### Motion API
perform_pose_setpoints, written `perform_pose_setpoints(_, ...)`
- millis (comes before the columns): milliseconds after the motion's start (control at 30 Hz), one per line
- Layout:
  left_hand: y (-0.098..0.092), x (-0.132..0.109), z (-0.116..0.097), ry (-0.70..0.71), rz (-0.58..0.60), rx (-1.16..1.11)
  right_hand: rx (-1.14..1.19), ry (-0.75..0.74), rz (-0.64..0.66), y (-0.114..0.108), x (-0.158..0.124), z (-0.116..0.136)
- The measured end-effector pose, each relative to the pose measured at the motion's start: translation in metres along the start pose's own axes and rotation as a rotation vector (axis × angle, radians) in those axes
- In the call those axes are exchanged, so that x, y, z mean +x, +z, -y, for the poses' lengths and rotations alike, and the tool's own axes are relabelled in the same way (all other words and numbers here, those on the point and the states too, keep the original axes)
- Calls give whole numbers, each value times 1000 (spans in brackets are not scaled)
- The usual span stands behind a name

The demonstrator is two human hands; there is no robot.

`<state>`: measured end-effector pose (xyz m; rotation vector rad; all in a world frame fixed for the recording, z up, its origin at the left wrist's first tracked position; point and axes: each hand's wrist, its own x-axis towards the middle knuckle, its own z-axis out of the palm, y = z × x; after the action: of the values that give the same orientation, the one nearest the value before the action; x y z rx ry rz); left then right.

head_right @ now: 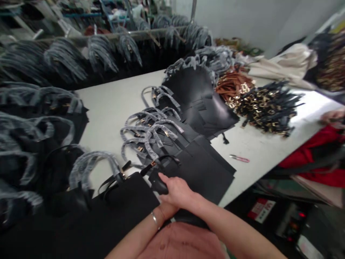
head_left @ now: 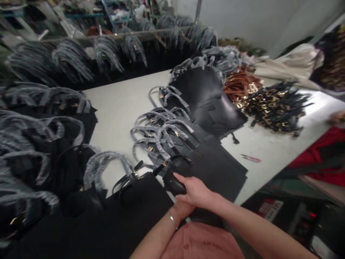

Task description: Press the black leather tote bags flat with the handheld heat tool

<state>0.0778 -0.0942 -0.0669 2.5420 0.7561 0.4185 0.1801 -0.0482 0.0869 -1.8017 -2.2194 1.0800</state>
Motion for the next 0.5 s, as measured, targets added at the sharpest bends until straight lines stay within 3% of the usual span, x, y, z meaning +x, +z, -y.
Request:
perform_pose_setpoints(133,-22,1,0,-84,-110,-26,111,-4,-107,-21,-33,-10)
perform_pose_setpoints(267,-64,12,7,-513,-332,146,250,124,-218,-26,-74,-39)
perform_pose_setpoints(333,-80,18,15,-693,-347,164,276,238,-253,-22,-89,-56)
perform_pose_setpoints(400,-89,25,25,-791,-308,61,289,352,-289,-18,-101,-71)
perform_pose_setpoints(500,-96,35,39,-964,-277,-304,295,461,-344,-12,-116,-91)
